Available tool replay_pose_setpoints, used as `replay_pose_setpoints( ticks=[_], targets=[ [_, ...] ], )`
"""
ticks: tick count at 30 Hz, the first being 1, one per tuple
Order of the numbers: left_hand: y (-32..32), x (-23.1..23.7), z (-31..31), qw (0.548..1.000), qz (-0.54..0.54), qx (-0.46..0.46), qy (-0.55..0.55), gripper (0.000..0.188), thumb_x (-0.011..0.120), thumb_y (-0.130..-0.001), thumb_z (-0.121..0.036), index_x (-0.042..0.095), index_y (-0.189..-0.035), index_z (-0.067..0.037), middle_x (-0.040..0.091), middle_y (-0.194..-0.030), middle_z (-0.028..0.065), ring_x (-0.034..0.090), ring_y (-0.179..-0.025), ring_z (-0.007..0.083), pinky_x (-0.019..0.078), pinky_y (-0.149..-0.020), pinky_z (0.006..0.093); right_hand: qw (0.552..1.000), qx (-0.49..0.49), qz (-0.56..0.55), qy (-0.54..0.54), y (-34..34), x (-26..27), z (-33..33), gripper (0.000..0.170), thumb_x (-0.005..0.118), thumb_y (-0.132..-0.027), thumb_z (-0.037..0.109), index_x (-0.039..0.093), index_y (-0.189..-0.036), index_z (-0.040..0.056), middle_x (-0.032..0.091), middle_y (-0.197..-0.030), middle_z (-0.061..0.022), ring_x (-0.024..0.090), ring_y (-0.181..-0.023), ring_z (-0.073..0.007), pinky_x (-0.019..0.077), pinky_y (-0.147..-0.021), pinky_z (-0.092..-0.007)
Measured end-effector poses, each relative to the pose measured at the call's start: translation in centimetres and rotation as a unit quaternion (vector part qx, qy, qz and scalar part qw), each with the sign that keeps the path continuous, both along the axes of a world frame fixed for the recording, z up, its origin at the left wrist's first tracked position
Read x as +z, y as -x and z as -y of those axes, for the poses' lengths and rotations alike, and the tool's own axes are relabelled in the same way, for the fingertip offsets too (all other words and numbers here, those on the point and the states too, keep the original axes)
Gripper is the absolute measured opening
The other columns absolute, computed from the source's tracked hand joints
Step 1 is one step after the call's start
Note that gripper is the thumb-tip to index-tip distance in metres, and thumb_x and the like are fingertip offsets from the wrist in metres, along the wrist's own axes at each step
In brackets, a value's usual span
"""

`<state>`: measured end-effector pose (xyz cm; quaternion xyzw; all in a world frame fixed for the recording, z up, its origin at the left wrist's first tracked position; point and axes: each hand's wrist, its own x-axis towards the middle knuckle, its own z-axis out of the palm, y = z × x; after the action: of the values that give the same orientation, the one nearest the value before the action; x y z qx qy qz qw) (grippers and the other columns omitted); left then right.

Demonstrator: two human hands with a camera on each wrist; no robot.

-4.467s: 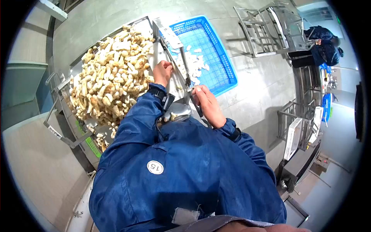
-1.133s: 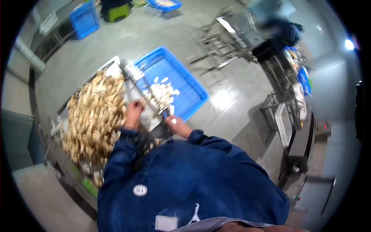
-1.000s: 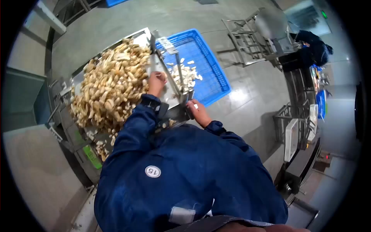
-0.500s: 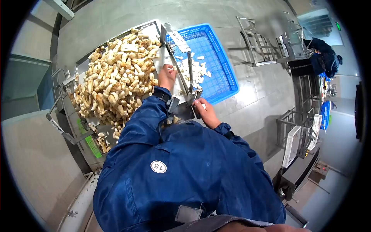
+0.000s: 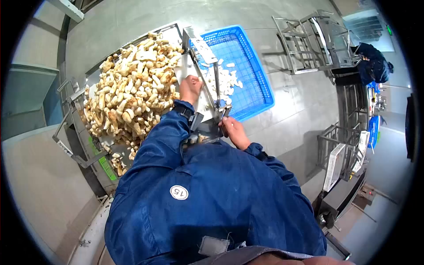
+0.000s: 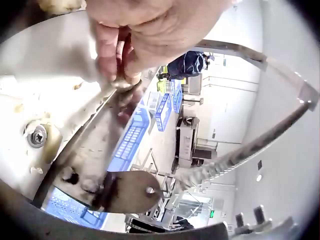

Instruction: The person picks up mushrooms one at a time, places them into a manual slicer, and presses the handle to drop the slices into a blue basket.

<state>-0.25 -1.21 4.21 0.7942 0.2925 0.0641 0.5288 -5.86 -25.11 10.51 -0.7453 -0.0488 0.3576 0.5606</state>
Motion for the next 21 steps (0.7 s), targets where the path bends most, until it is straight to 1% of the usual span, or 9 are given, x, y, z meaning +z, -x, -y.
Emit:
replay_pose_setpoints(
  ticks=[2,3,4,5,7,11,13,16,21],
  targets=[
    [-0.2,-2.9,0.0,0.999,0.033,0.009,0.03,0.023,0.071,-0.078,-0.016,0.066,-0.093,0.001,0.07,-0.08,0.0158,0.069,-0.072,0.0231,0.0532,-0.067,0.031,1.0,-0.02,-0.004,0.01,-1.0,7.6,-2.3,0.031,0.043,-0.101,0.029,0.059,-0.09,0.0046,0.049,-0.069,0.0016,0.043,-0.064,-0.0074,0.0365,-0.058,-0.0241],
    [-0.3,-3.4,0.2,0.996,0.048,0.017,0.071,0.024,0.072,-0.077,-0.017,0.066,-0.093,0.001,0.07,-0.08,0.0163,0.069,-0.073,0.0242,0.0532,-0.068,0.0311,0.998,-0.046,0.005,-0.051,-1.2,8.5,-2.6,0.031,0.041,-0.102,0.028,0.058,-0.091,0.0055,0.045,-0.068,0.0033,0.04,-0.062,-0.0063,0.0346,-0.057,-0.0236],
    [-0.1,-0.9,0.5,1.0,0.023,0.009,-0.004,0.02,0.069,-0.082,-0.013,0.065,-0.094,0.002,0.07,-0.081,0.0139,0.068,-0.072,0.0238,0.0533,-0.067,0.0304,0.997,-0.051,0.022,-0.051,-1.2,9.0,-3.0,0.031,0.041,-0.102,0.028,0.058,-0.092,0.0056,0.044,-0.067,0.0035,0.039,-0.062,-0.0061,0.0343,-0.056,-0.0236],
    [0.1,-0.9,0.8,0.996,0.04,0.021,0.071,0.018,0.066,-0.083,-0.011,0.065,-0.095,0.003,0.069,-0.082,0.013,0.067,-0.072,0.0228,0.0534,-0.066,0.0299,0.996,-0.055,0.041,-0.053,-1.3,9.2,-3.2,0.03,0.04,-0.103,0.028,0.057,-0.092,0.0058,0.042,-0.067,0.0038,0.039,-0.062,-0.006,0.034,-0.056,-0.0236],
    [0.1,-2.2,0.8,0.972,0.075,0.043,0.218,0.014,0.062,-0.087,-0.006,0.064,-0.097,0.004,0.068,-0.083,0.0113,0.066,-0.072,0.0209,0.0535,-0.065,0.0288,0.998,-0.026,0.019,-0.046,-0.5,5.9,-1.8,0.031,0.04,-0.103,0.028,0.058,-0.092,0.0054,0.045,-0.069,0.0029,0.04,-0.063,-0.0063,0.035,-0.057,-0.0236],
    [-0.2,-4.5,0.5,0.931,0.127,0.073,0.333,0.008,0.06,-0.088,-0.001,0.062,-0.093,0.005,0.066,-0.085,0.0119,0.064,-0.073,0.0144,0.0533,-0.062,0.0269,0.999,0.009,0.025,0.02,0.7,-1.6,0.4,0.032,0.044,-0.102,0.029,0.06,-0.091,0.0039,0.049,-0.07,0.0017,0.042,-0.063,-0.0073,0.0367,-0.059,-0.0236],
    [0.2,-2.1,0.5,0.967,0.084,0.053,0.233,0.007,0.061,-0.088,-0.002,0.061,-0.09,0.004,0.067,-0.081,0.0101,0.064,-0.07,0.0131,0.0522,-0.058,0.0267,0.998,-0.011,-0.059,-0.028,-0.6,3.2,-0.9,0.031,0.044,-0.101,0.029,0.059,-0.091,0.0034,0.05,-0.071,0.0014,0.042,-0.065,-0.0071,0.0349,-0.059,-0.023],
    [-0.2,-2.0,0.6,0.986,0.035,0.042,0.16,0.006,0.062,-0.088,-0.001,0.061,-0.09,0.004,0.067,-0.076,0.0074,0.064,-0.065,0.0109,0.0517,-0.055,0.0246,0.994,-0.049,0.022,-0.092,-1.6,9.6,-3.0,0.029,0.041,-0.103,0.027,0.056,-0.091,0.0048,0.047,-0.071,0.0023,0.04,-0.064,-0.0072,0.0346,-0.058,-0.0231],
    [-0.3,-2.3,0.6,0.972,0.061,0.043,0.221,0.007,0.064,-0.087,-0.002,0.06,-0.088,0.004,0.066,-0.076,0.0081,0.063,-0.066,0.0104,0.0506,-0.055,0.0239,0.998,0.023,-0.016,-0.059,-0.5,4.1,-0.5,0.033,0.04,-0.103,0.028,0.056,-0.089,0.0032,0.046,-0.071,0.0011,0.041,-0.065,-0.0078,0.0365,-0.06,-0.025]
  ],
)
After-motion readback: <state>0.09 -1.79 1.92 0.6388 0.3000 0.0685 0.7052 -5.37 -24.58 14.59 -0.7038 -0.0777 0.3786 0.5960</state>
